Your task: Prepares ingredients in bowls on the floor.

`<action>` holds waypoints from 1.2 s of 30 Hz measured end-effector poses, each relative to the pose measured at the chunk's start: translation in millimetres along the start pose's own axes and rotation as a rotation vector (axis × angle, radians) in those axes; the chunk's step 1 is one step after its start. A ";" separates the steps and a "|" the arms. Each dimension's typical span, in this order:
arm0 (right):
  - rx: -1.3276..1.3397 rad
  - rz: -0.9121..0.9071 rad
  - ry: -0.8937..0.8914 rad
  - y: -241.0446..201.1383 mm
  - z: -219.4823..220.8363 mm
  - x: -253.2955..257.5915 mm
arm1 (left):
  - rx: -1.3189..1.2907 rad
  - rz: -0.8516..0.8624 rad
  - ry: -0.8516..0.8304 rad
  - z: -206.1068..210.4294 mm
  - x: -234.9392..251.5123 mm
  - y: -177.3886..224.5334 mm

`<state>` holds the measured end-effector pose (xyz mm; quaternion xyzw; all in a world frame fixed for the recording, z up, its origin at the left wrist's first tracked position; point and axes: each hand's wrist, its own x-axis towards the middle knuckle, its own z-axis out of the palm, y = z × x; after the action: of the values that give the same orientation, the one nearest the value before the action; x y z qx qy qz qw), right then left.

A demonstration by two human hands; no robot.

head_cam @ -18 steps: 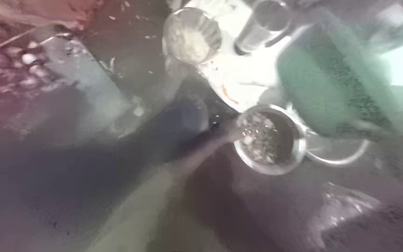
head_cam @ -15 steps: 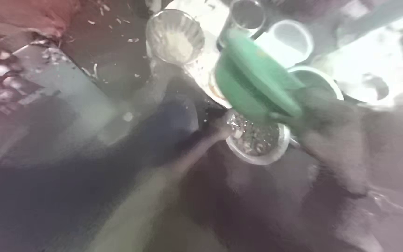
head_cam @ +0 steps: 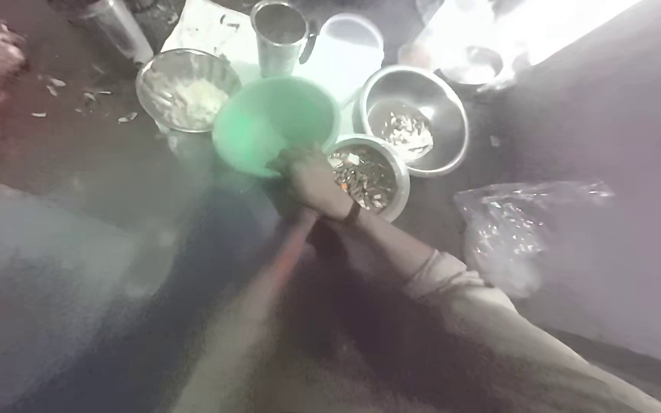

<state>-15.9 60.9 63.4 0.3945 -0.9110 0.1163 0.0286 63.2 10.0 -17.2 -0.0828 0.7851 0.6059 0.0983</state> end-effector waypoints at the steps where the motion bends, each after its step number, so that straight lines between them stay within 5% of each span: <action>1: 0.004 0.027 -0.023 0.3 5.9 3.3 | -0.061 -0.249 -0.146 -12.3 0.5 30.6; 3: 0.017 0.092 -0.046 4.3 23.8 5.8 | -0.183 -0.480 -0.142 -20.6 -13.8 73.3; 6: 0.023 0.165 -0.061 6.7 33.9 -0.1 | -0.180 -0.280 -0.139 -27.8 -47.0 44.2; 10: 0.006 0.273 -0.348 3.8 3.4 -7.9 | 0.042 -0.411 -0.023 29.7 3.5 25.0; 12: 0.038 0.172 -0.174 34.5 43.4 -8.9 | 0.217 -0.415 -0.019 37.0 18.2 24.9; 14: 0.117 0.224 -0.250 44.0 31.4 -3.0 | 0.220 -0.399 -0.015 35.8 20.1 26.2; 17: 0.344 0.519 -0.006 54.7 -28.7 -22.9 | 0.037 -0.323 0.035 38.7 23.0 15.9; 21: 0.188 0.941 0.480 109.8 -31.1 -87.6 | -0.090 -0.261 0.033 40.8 21.0 0.7; 30: 0.187 1.446 0.460 130.6 36.8 -180.6 | -0.169 -0.221 0.018 37.0 23.1 2.2; 36: 0.627 1.401 0.435 122.4 35.2 -192.4 | -0.076 -0.235 -0.019 30.8 17.0 2.4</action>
<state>28.9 270.7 -21.7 -0.3118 -0.8458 0.4326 0.0135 47.8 40.2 -26.9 -0.1723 0.7456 0.6201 0.1728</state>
